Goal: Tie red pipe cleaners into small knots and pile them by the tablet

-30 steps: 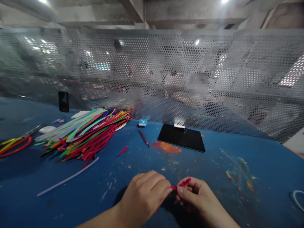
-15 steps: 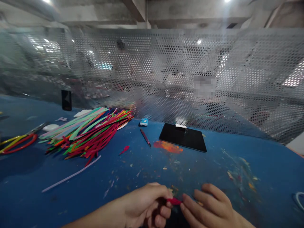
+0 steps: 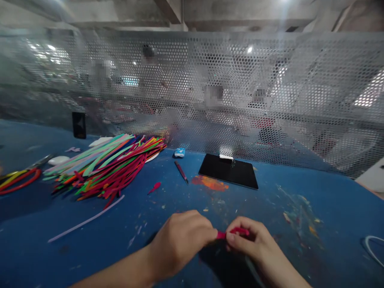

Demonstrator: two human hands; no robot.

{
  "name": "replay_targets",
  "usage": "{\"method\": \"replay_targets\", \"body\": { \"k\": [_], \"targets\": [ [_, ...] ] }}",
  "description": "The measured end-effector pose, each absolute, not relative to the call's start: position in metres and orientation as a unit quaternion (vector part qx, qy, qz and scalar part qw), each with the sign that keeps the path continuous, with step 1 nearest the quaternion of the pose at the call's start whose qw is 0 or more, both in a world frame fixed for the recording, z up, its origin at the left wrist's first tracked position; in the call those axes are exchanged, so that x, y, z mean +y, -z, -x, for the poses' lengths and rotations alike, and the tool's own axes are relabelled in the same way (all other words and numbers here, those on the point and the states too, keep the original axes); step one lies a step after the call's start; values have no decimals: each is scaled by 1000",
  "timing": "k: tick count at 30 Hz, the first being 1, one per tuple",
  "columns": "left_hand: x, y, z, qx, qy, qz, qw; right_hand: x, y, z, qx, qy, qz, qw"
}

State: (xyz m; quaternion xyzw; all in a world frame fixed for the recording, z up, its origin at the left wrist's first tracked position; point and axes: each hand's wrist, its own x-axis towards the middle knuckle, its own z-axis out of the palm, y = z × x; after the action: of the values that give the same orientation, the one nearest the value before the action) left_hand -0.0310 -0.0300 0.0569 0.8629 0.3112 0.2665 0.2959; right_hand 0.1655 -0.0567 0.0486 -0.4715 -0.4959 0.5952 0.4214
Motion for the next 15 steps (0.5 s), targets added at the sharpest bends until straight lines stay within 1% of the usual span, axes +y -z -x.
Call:
{"method": "replay_targets", "body": {
  "k": [2, 3, 4, 5, 6, 7, 9, 10, 11, 12, 13, 15],
  "targets": [
    [-36, -50, 38, 249, -301, -909, 146, -58, -46, -160, -319, -755, 443, 363],
    [-38, -48, 40, 238, -308, -916, 101, -58, -45, -158, -265, -796, 424, 341],
    [-38, -47, 40, 238, -305, -918, 86, -58, -43, -157, -244, -811, 414, 333],
    [-37, -48, 39, 245, -297, -917, 106, -58, -41, -157, -262, -803, 413, 341],
    [-35, -49, 37, 259, -290, -907, 161, -58, -41, -159, -309, -772, 420, 362],
    [-32, -52, 34, 279, -285, -882, 251, -58, -41, -161, -377, -720, 434, 390],
    [-26, -58, 26, 335, -276, -753, 495, -56, -43, -166, -541, -555, 451, 442],
    [-24, -60, 23, 348, -254, -665, 610, -55, -46, -169, -623, -460, 435, 459],
    [-23, -62, 20, 354, -227, -577, 700, -54, -48, -172, -697, -369, 397, 469],
    [-22, -62, 18, 353, -198, -503, 764, -53, -51, -174, -758, -283, 342, 478],
    [-22, -62, 17, 355, -178, -445, 803, -52, -54, -176, -805, -202, 282, 481],
    [-22, -59, 18, 370, -145, -368, 840, -53, -59, -178, -858, -45, 195, 474]
  ]
}}
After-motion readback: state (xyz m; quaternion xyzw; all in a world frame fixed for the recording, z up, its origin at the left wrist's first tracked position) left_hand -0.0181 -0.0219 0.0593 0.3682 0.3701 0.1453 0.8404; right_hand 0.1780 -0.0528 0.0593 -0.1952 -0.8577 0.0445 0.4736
